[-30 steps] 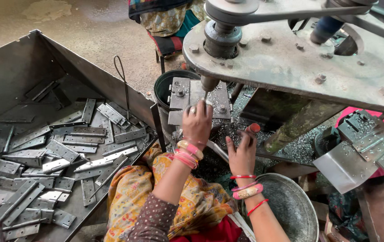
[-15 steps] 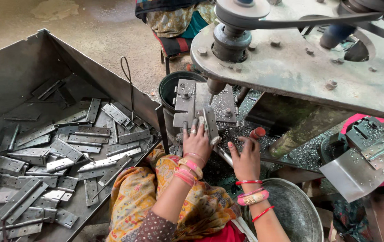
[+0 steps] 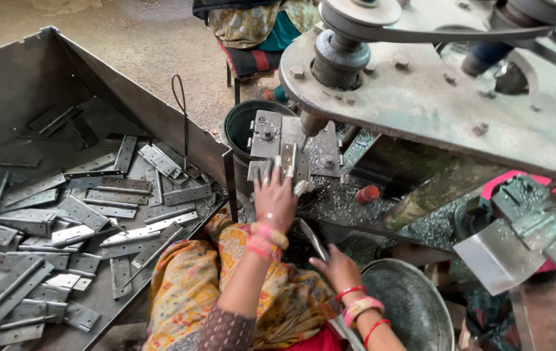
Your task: The person repeatedly takes metal hinge components from a bin, places them on a drilling machine jig, and uses a lever to drill holes into them before setting them aside.
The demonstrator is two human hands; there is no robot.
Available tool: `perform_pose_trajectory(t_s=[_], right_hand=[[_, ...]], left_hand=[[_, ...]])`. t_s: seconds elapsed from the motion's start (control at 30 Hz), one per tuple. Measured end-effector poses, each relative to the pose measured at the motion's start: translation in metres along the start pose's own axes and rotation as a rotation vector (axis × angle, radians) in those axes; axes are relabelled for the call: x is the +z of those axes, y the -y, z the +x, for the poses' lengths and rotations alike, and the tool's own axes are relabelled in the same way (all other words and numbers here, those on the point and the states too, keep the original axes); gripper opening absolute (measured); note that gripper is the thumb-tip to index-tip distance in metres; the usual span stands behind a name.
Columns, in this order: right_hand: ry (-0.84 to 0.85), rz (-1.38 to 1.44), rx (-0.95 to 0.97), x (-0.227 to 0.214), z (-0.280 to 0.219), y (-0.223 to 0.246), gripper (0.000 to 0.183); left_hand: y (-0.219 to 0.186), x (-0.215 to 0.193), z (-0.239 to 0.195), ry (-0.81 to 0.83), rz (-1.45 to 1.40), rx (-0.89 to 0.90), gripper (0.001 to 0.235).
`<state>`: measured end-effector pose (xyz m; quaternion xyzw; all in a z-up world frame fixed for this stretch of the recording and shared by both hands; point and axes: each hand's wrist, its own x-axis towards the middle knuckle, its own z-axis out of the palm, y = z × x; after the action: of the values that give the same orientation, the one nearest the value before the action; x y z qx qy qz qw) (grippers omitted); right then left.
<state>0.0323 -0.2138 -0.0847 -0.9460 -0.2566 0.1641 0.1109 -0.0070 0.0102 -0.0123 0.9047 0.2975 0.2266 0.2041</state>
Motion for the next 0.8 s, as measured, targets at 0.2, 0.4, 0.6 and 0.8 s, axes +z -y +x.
perform_pose_trajectory(t_s=[0.2, 0.4, 0.6, 0.8], right_hand=[[0.14, -0.016, 0.029, 0.001, 0.007, -0.002, 0.062], [0.107, -0.078, -0.104, -0.076, 0.027, 0.039, 0.055], [0.101, -0.177, -0.083, -0.098, 0.027, 0.06, 0.058], [0.033, -0.114, -0.099, -0.057, 0.026, 0.028, 0.057]], left_hand=[[-0.023, -0.012, -0.073, 0.057, -1.004, -0.293, 0.043], [-0.043, -0.035, -0.057, 0.091, 0.169, 0.048, 0.058], [-0.031, -0.023, 0.009, 0.213, 0.405, 0.065, 0.035], [-0.02, 0.001, 0.031, 0.276, 0.439, 0.062, 0.035]])
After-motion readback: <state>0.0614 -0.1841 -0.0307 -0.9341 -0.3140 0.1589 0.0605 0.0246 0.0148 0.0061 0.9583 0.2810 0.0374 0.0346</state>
